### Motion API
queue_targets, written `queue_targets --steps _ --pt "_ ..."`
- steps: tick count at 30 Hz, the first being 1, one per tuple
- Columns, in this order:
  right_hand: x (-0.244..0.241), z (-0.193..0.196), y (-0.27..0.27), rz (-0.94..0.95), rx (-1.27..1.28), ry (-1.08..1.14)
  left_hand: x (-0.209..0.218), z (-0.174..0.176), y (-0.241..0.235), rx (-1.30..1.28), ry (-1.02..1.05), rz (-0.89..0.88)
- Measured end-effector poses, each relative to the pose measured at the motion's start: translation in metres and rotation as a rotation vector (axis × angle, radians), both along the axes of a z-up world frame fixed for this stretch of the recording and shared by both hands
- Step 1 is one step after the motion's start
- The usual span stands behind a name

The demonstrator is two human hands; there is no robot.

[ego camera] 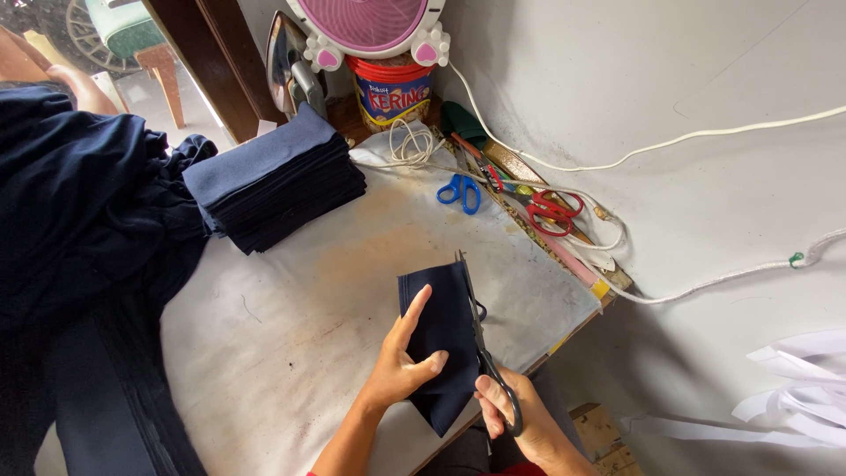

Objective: Cutting fabric strips with scissors and folding them into components on a work table.

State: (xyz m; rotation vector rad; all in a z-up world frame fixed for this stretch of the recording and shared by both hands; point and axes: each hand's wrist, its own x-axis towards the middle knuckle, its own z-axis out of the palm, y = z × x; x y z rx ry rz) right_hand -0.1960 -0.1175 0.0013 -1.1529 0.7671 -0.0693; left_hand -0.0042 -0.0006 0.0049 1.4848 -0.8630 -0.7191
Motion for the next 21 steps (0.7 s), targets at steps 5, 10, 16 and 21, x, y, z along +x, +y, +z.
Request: queue_targets --steps 5,10,16,21 --pt "0.009 -0.003 -0.008 0.075 -0.025 -0.151 -0.002 0.004 0.000 0.029 0.017 -0.035" --pt "0.015 -0.002 -0.007 0.030 -0.028 -0.138 -0.001 -0.001 0.000 0.035 0.010 -0.026" --pt "0.020 0.003 -0.003 -0.031 -0.042 -0.102 0.000 -0.005 0.000 0.015 -0.002 -0.024" --pt "0.020 0.003 -0.004 -0.062 -0.009 -0.054 0.001 -0.006 0.000 0.005 0.002 -0.005"
